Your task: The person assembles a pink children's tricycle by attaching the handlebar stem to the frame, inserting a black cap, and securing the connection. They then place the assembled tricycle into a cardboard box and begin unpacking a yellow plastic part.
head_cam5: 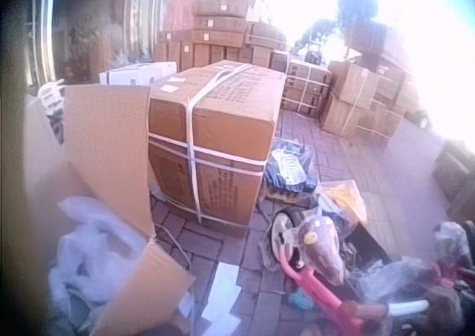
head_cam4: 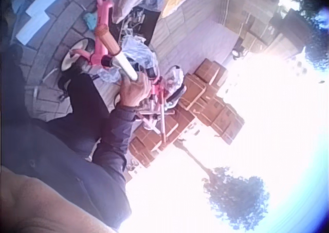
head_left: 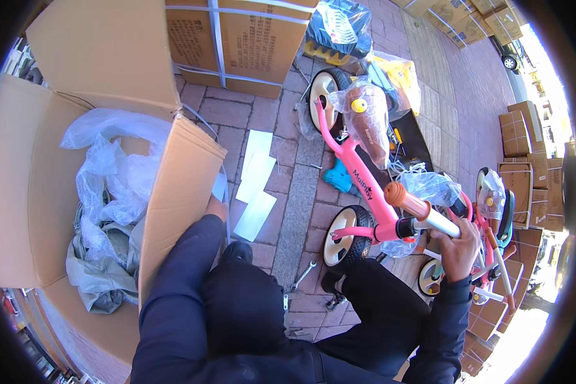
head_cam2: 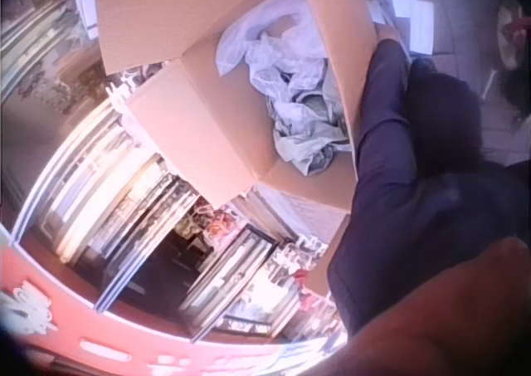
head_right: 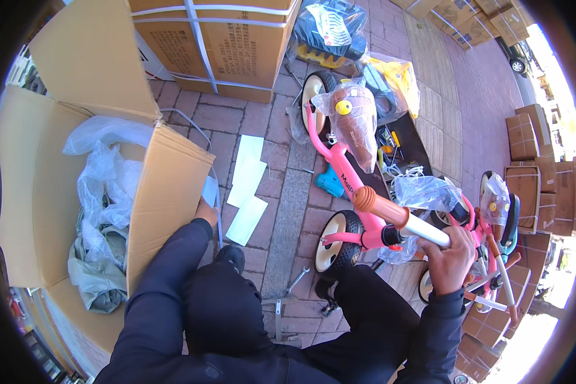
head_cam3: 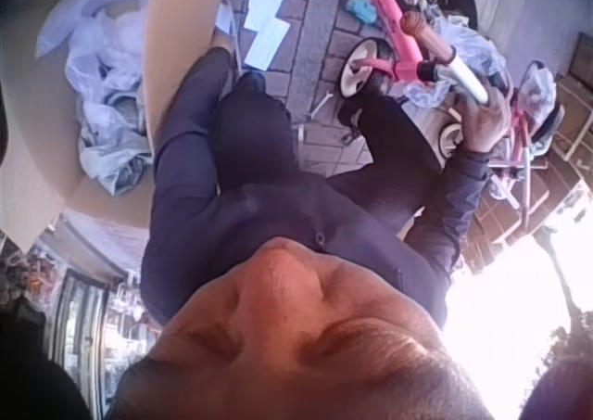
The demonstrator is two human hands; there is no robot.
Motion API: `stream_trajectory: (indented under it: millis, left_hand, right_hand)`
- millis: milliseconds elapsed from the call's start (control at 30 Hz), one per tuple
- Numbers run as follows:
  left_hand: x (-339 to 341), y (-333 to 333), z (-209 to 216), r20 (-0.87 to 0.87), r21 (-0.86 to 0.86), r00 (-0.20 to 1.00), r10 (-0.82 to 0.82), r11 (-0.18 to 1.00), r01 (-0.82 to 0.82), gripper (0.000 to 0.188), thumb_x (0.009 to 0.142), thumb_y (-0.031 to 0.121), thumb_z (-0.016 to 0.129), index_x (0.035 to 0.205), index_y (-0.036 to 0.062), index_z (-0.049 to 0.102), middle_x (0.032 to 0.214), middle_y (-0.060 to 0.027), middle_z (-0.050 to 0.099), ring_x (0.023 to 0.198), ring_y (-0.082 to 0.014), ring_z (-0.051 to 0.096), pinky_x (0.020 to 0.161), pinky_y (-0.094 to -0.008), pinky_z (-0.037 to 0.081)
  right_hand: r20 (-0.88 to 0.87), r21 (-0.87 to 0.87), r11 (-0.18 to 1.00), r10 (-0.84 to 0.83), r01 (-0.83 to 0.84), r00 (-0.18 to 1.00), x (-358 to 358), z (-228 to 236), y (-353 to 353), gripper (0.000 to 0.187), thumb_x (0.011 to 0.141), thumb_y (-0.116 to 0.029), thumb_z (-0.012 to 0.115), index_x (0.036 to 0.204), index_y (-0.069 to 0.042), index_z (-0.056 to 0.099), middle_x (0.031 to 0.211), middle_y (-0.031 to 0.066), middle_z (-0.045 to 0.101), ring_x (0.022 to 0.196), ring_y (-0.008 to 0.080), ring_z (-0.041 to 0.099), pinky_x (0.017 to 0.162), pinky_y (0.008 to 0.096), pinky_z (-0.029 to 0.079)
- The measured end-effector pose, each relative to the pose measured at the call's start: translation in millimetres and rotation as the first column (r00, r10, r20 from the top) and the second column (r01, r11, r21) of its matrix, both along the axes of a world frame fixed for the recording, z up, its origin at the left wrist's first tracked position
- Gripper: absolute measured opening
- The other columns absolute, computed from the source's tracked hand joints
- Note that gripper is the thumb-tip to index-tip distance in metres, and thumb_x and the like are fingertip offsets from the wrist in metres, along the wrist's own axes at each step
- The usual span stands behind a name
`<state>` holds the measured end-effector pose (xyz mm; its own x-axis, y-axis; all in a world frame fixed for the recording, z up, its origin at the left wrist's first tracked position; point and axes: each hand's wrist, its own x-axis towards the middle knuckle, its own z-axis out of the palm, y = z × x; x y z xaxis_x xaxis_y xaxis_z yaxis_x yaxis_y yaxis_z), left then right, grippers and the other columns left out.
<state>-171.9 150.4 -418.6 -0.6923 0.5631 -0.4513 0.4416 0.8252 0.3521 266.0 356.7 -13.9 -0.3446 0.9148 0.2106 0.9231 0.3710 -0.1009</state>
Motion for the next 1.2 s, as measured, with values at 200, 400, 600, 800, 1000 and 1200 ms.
stream_trajectory:
  millis: [200, 400, 600, 800, 1000, 1200]
  left_hand:
    - [-10.8, 14.5, -30.5, -0.123, -0.119, 0.977, -0.177, 0.980, 0.162, 0.043, 0.090, 0.015, 0.069, 0.125, -0.0046, 0.054, 0.131, -0.0281, 0.055, 0.126, -0.0447, 0.053, 0.108, -0.0491, 0.043]
    - [-3.3, 30.0, -22.0, -0.392, -0.002, 0.894, -0.217, 0.972, 0.235, 0.028, 0.089, 0.008, 0.062, 0.115, -0.0022, 0.060, 0.128, -0.0257, 0.057, 0.119, -0.0445, 0.058, 0.103, -0.0493, 0.047]
    - [-2.0, 50.5, -27.4, -0.490, 0.061, 0.845, -0.215, 0.958, 0.279, 0.030, 0.089, 0.009, 0.064, 0.117, -0.0007, 0.058, 0.128, -0.0242, 0.056, 0.114, -0.0424, 0.059, 0.096, -0.0490, 0.050]
    - [-14.5, 43.2, -19.8, -0.232, 0.047, 0.951, -0.206, 0.974, 0.223, 0.014, 0.092, 0.013, 0.066, 0.099, 0.0016, 0.063, 0.100, -0.0203, 0.066, 0.094, -0.0408, 0.065, 0.082, -0.0504, 0.053]
    - [31.7, 50.3, 48.4, -0.256, 0.365, 0.923, -0.287, 0.856, 0.367, 0.016, 0.094, 0.018, 0.066, 0.092, 0.0020, 0.063, 0.093, -0.0173, 0.068, 0.086, -0.0390, 0.066, 0.074, -0.0474, 0.052]
    - [6.6, 106.0, 158.0, 0.325, 0.460, 0.924, -0.201, 0.887, 0.031, 0.021, 0.096, 0.018, 0.061, 0.091, -0.0020, 0.061, 0.083, -0.0236, 0.065, 0.078, -0.0427, 0.064, 0.069, -0.0462, 0.049]
  right_hand:
    - [0.016, 0.021, 0.999, 0.029, -0.030, 0.999, -9.9, -0.8, 0.3, 0.057, 0.068, -0.045, 0.089, 0.078, -0.001, 0.054, 0.072, 0.0090, 0.046, 0.071, 0.0265, 0.048, 0.066, 0.0389, 0.036]
    - [0.022, 0.002, 1.000, -0.015, 0.015, 1.000, -8.6, -4.3, 2.0, 0.056, 0.071, -0.046, 0.090, 0.079, -0.002, 0.055, 0.074, 0.0083, 0.049, 0.073, 0.0250, 0.047, 0.067, 0.0380, 0.035]
    - [0.020, 0.012, 1.000, -0.021, 0.021, 1.000, -8.6, -4.3, 0.9, 0.059, 0.071, -0.051, 0.088, 0.079, -0.002, 0.055, 0.075, 0.0072, 0.050, 0.075, 0.0246, 0.048, 0.068, 0.0376, 0.037]
    - [0.033, 0.013, 0.999, -0.036, 0.036, 0.999, -6.8, -4.8, 2.0, 0.061, 0.074, -0.056, 0.084, 0.079, -0.003, 0.054, 0.075, 0.0073, 0.048, 0.075, 0.0250, 0.047, 0.069, 0.0380, 0.036]
    - [0.027, 0.009, 1.000, -0.030, 0.030, 0.999, -6.2, -5.9, 3.9, 0.061, 0.075, -0.057, 0.083, 0.079, -0.004, 0.053, 0.074, 0.0072, 0.046, 0.074, 0.0244, 0.045, 0.067, 0.0378, 0.034]
    - [0.028, 0.009, 0.999, -0.036, 0.035, 0.999, -1.6, -6.4, 5.3, 0.061, 0.076, -0.057, 0.082, 0.078, -0.004, 0.051, 0.074, 0.0080, 0.044, 0.073, 0.0243, 0.043, 0.065, 0.0374, 0.033]
